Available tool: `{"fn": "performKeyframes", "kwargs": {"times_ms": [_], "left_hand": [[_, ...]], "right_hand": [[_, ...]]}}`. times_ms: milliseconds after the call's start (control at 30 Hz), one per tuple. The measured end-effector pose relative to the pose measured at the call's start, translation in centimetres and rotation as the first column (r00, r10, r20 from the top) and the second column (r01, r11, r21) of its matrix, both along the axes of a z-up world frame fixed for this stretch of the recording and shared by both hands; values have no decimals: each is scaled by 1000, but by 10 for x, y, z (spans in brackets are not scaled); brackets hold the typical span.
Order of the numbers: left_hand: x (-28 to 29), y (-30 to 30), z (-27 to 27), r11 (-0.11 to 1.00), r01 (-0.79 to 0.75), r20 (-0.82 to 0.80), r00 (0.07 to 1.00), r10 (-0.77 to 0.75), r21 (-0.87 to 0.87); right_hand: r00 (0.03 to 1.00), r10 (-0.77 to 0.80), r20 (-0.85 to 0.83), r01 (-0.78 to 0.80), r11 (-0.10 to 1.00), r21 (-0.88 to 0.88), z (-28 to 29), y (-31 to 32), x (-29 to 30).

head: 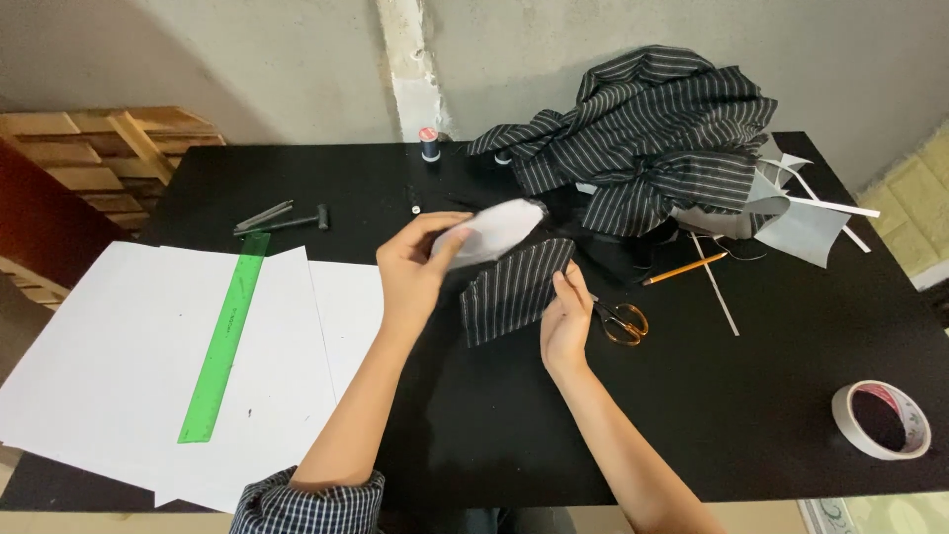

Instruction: Tracing a template onto striped fabric with a pencil and cutting it out with scissors.

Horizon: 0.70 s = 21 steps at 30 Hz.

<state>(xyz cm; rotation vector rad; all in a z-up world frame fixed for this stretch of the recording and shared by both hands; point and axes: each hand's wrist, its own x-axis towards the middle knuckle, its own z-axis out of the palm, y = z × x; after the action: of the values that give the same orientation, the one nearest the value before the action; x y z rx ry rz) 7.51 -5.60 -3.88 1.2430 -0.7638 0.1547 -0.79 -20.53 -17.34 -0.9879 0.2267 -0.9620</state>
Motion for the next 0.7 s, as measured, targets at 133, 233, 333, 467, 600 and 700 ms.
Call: {"fn": "performKeyframes", "kwargs": {"times_ms": [133, 233, 333, 467, 600, 700], "left_hand": [[-21, 4, 10, 987, -156, 418, 899, 128, 33], [-27, 2, -3, 940, -310, 778, 554, 298, -140], [-33, 5, -1, 906, -303, 873, 299, 386, -296], [-29, 6, -10, 866, -355, 878, 193, 437, -353], [-17, 6, -8, 914, -320, 856, 370, 361, -248], [-32, 6, 21, 973, -222, 456, 860, 229, -69]], "right_hand": [[997, 41, 62, -43, 998, 37, 78, 33, -20], [989, 98, 115, -114, 983, 143, 66, 26, -15], [983, 123, 135, -141, 981, 134, 64, 19, -17], [967, 181, 181, -203, 973, 111, 64, 12, -20], [942, 245, 229, -270, 959, 83, 66, 7, -20], [923, 283, 259, -309, 949, 63, 67, 5, -20]]}}
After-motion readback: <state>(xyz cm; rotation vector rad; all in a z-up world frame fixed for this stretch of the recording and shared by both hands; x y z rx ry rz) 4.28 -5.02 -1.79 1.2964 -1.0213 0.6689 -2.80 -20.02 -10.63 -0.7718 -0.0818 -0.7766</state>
